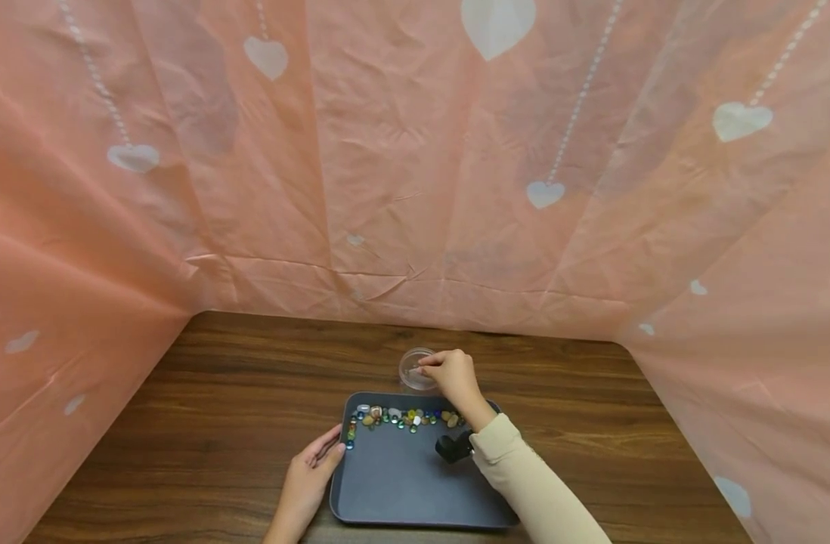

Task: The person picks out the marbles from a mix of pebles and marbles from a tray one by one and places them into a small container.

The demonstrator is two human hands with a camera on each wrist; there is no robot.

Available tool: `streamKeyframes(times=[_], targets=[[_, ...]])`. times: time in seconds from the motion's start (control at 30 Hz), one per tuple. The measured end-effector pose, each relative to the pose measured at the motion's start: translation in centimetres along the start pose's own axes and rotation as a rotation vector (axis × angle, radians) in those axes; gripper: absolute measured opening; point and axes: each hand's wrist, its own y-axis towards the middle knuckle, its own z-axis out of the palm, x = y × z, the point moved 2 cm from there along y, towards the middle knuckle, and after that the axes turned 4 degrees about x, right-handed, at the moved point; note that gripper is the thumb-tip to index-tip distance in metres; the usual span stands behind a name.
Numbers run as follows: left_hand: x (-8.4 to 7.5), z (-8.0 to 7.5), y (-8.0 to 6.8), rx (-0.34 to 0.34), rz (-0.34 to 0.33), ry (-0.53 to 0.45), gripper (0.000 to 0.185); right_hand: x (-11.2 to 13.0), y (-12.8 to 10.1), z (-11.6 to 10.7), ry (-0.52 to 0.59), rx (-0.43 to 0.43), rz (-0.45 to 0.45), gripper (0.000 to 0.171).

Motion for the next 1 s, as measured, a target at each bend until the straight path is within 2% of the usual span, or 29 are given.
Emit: streamKeyframes(times=[0.23, 0.67, 0.77, 1.0], targets=[[0.0, -0.1, -0.1, 0.001, 0.005, 0.011, 0.046, -0.8, -2.5, -0.2, 0.103, -0.026, 0.019, 0.007], [-0.4, 0.2, -0.1, 0.004, 0.008, -0.003, 0.045, -2.9, -5.0, 1.2, 0.197, 0.030, 0.044, 0.009], [-0.4, 0.2, -0.1, 0.003, 0.000, -0.010, 0.045, -3.5, -5.3, 1.7, 0.171, 0.070, 0.051, 0.010], [-0.4, 0.1, -0.2, -0.001, 0.000, -0.004, 0.044, -4.5, -5.7, 2.7, 0.115, 0.135, -0.005, 0.014]])
